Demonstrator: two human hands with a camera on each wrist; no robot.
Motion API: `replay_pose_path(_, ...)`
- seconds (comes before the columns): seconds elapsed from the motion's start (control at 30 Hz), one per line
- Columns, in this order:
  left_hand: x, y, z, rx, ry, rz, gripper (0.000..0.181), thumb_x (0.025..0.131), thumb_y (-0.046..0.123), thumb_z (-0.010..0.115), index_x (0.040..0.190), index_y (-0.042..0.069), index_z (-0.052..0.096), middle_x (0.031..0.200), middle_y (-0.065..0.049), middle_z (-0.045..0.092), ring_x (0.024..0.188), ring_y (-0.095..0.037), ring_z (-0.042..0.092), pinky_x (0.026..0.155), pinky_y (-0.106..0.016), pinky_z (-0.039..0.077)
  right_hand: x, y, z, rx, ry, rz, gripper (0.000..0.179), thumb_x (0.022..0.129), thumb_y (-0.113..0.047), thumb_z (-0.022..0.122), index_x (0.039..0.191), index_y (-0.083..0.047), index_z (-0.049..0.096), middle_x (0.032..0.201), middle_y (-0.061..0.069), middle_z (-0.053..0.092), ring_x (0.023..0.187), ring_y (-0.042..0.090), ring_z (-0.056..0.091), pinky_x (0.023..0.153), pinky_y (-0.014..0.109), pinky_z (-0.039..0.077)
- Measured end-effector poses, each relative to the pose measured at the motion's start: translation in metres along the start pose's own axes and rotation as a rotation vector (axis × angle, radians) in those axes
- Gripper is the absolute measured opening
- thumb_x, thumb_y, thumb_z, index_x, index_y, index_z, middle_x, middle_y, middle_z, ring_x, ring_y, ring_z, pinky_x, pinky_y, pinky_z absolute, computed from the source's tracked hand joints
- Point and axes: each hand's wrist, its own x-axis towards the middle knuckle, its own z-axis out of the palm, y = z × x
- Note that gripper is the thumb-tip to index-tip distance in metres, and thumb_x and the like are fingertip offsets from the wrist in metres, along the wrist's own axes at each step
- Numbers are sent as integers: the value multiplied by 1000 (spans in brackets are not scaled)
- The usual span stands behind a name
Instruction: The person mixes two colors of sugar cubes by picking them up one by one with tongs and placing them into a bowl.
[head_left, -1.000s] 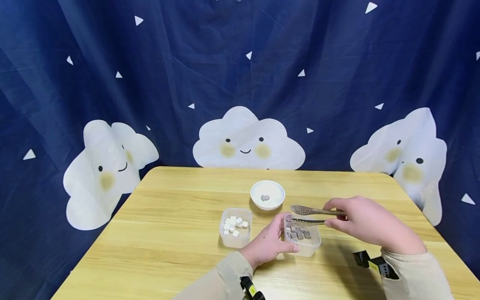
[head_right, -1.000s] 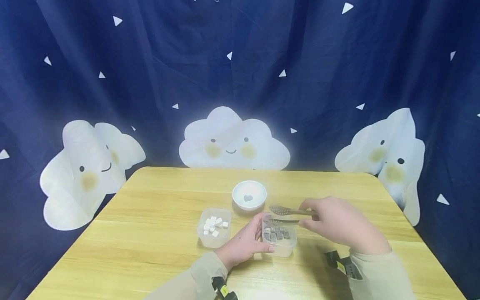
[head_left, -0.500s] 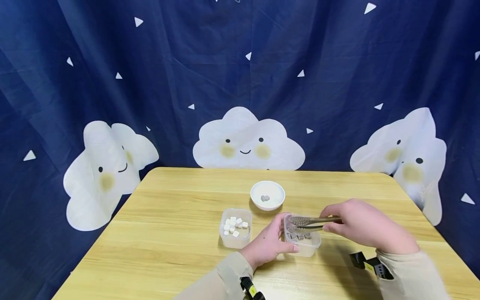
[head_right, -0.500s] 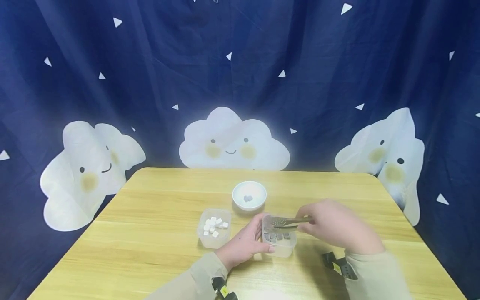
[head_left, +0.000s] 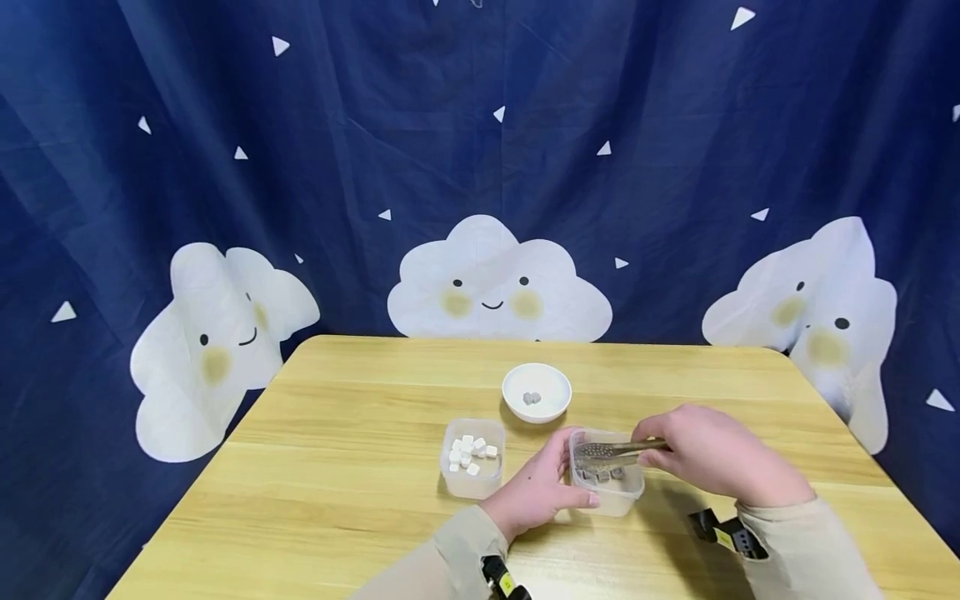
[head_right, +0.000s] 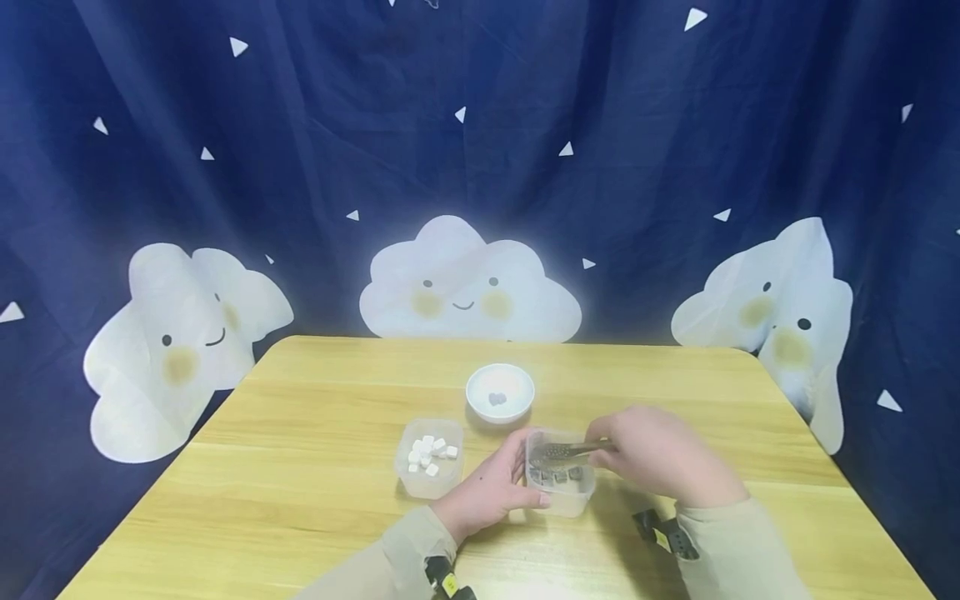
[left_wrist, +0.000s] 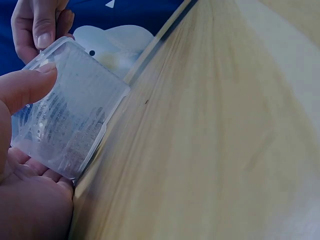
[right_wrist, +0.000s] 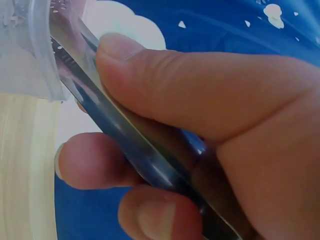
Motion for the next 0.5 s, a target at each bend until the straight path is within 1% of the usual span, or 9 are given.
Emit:
replay_pose_path(0.27, 1, -1, 0, -3, -11, 19, 85, 80, 5, 80, 149, 29, 37, 141, 13, 53, 133, -5, 46, 115, -27, 30, 0, 1, 4, -21, 20, -3, 10, 86, -27, 80, 93, -29, 73, 79, -23, 62, 66, -2, 52, 56, 32, 47)
replay_pose_path(0.5, 1, -1, 0, -3, -8, 20, 84, 80, 5, 80, 148, 30, 37, 142, 12, 53, 134, -6, 45, 116, -28, 29, 1, 1, 4, -20, 12, 12, 11, 86, -28, 81, 94, -30, 74, 80, -23, 63, 64, -2, 51, 56, 31, 46)
